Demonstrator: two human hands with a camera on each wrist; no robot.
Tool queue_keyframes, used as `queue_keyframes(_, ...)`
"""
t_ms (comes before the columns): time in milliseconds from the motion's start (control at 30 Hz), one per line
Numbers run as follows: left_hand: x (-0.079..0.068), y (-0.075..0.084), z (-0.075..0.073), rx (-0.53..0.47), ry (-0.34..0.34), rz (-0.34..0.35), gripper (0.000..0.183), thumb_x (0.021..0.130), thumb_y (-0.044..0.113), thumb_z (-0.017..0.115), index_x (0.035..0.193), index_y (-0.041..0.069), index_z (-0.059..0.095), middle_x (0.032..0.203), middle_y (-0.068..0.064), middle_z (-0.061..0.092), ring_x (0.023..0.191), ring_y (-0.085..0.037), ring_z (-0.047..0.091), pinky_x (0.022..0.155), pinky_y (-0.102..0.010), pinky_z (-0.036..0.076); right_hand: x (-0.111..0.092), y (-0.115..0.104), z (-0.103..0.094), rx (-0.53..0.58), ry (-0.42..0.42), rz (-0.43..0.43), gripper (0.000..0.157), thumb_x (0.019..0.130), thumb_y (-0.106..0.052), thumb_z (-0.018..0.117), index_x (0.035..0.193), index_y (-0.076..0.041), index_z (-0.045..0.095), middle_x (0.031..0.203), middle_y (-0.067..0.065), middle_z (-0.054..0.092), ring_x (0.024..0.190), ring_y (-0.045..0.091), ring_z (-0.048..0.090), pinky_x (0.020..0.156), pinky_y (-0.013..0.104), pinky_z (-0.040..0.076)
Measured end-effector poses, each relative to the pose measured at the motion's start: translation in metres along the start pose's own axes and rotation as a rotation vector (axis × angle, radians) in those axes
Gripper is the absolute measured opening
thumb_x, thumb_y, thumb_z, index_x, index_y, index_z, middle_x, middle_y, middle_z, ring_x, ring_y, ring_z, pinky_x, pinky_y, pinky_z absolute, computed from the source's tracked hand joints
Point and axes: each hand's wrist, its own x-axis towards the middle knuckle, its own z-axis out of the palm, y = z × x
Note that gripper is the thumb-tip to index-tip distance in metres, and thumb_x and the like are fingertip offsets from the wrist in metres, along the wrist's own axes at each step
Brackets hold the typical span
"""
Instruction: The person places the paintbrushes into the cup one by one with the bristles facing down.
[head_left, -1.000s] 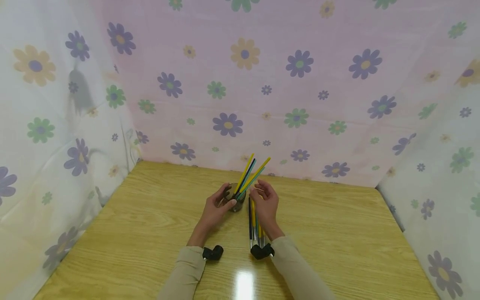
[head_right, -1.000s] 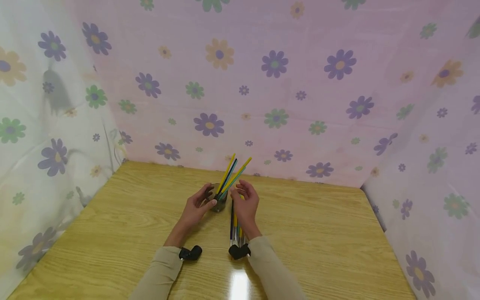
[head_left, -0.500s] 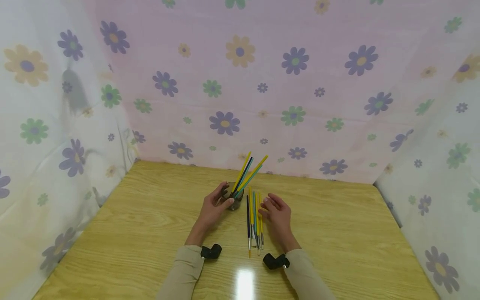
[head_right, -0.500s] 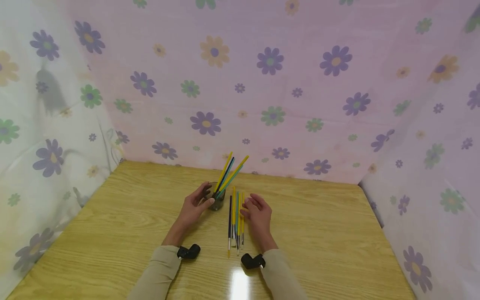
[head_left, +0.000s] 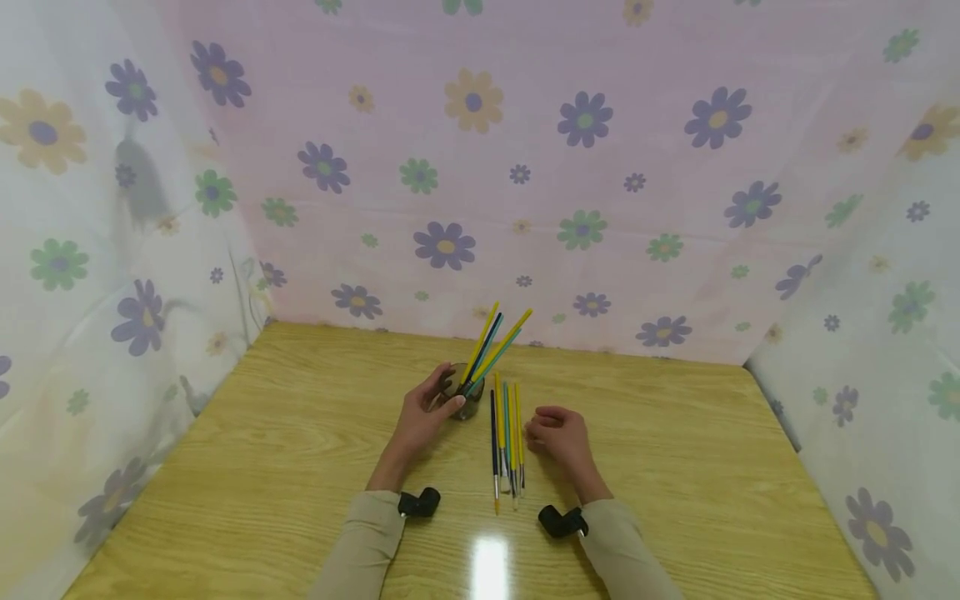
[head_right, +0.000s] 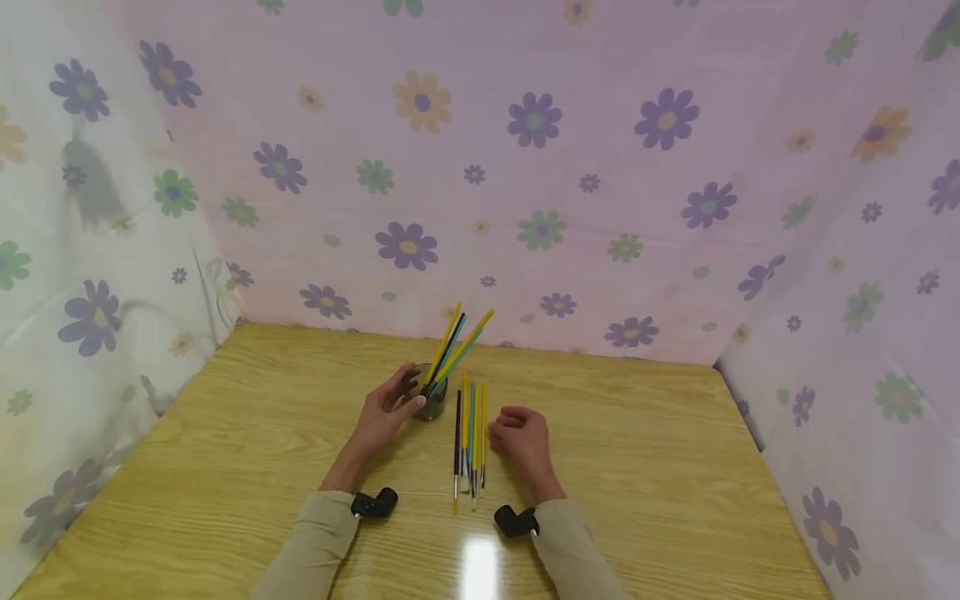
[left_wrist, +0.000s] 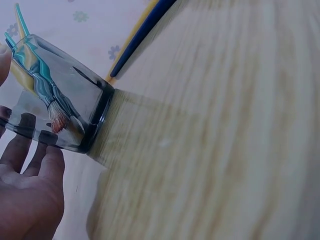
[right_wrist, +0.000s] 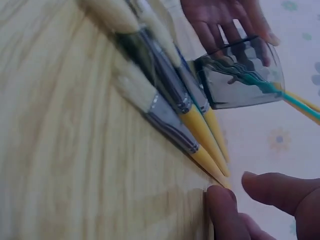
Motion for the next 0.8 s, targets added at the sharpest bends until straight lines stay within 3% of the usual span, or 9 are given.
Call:
queue_keyframes(300, 0.0, 0.0, -0.001, -0.006, -0.01, 0.008, 0.069, 0.099, 0.007, 0.066, 0.159, 0.003, 0.032, 0.161, -0.017, 0.037, 0.149, -0.037, 0.035, 0.124, -0.049, 0.029, 0.005, -0.002, 0.014, -0.389, 0.072, -0.096, 0.047, 0.077, -0.007, 0.084, 0.118, 0.007, 0.067, 0.107, 0.02, 0.07, 0.09, 0.026, 0.069, 0.082, 0.041, 0.06)
queue_keyframes(467, 0.0, -0.001, -0.001, -0.012, -0.011, 0.003, 0.069, 0.099, 0.007, 0.066, 0.159, 0.003, 0.031, 0.161, -0.016, 0.037, 0.149, -0.037, 0.035, 0.124, -0.048, 0.029, 0.005, 0.0, 0.014, -0.435, 0.074, -0.135, 0.044, 0.078, -0.005, 0.082, 0.117, 0.008, 0.067, 0.105, 0.021, 0.069, 0.086, 0.026, 0.069, 0.081, 0.044, 0.06)
queue_keyframes(800, 0.0, -0.004, -0.002, -0.016, -0.012, 0.006, 0.07, 0.099, 0.008, 0.067, 0.16, 0.004, 0.031, 0.161, -0.015, 0.037, 0.149, -0.036, 0.035, 0.124, -0.049, 0.029, 0.0, -0.003, 0.012, -0.463, 0.028, -0.126, 0.044, 0.078, 0.003, 0.081, 0.118, 0.01, 0.065, 0.106, 0.021, 0.067, 0.086, 0.027, 0.07, 0.076, 0.04, 0.062)
